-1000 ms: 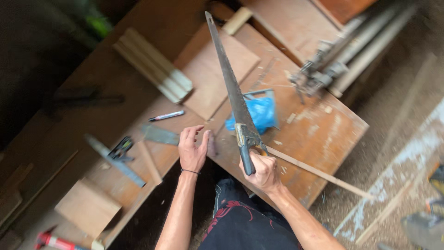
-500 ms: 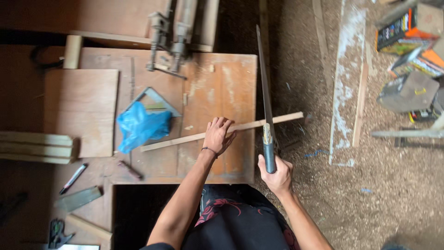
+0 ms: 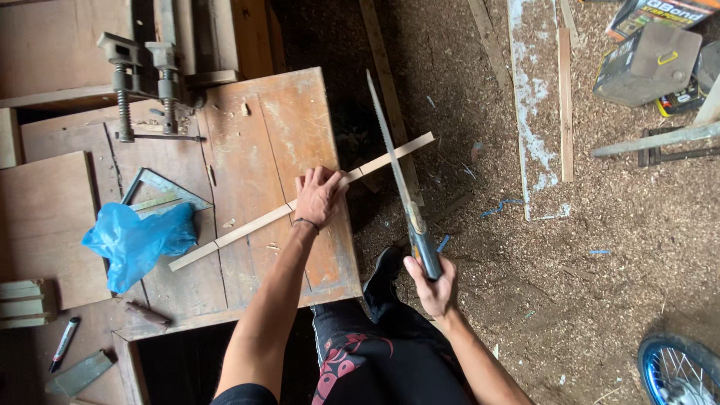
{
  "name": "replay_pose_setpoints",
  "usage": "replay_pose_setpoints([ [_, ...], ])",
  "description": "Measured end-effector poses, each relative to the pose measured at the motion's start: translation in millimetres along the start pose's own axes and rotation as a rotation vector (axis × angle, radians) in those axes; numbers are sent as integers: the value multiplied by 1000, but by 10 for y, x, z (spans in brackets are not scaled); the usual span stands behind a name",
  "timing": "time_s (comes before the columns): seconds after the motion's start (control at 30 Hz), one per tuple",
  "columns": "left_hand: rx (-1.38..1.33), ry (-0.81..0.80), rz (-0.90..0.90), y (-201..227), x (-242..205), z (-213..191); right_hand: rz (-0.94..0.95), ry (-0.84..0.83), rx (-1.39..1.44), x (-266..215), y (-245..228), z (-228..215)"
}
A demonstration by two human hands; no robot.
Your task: The person saws a thin wooden strip on a workbench, then marks it with a marker and saws it again. The person uses a hand saw and a marker to cut and mark the wood.
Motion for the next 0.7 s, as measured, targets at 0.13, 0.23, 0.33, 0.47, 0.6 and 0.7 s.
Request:
replay_pose_setpoints([
  [0.13, 110, -32, 18, 50, 83, -166, -16, -43, 46, 104, 20, 82],
  [0.23, 140, 83, -66, 13, 133, -214, -29, -41, 88, 135, 52, 150],
  [0.33, 141, 193, -294, -82, 222, -196, 15, -63, 85, 168, 150, 249],
  [0.47, 164, 13, -249, -86, 295, -67, 16, -82, 87, 231, 315, 354],
  [0.6, 196, 18, -194, -84, 283, -59, -8, -151, 122, 321, 483, 420],
  [0.7, 232, -21, -155, -62, 239, -48, -240, -112, 2, 343, 476, 403],
])
Point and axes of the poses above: each hand's wrist, its own x-axis towards the middle knuckle, its own z-axis out of the palm, y = z × x, the point moved 4 cm from there along x, towards the middle knuckle, and after that the axes turned 4 degrees about x, right-handed, at the moved point
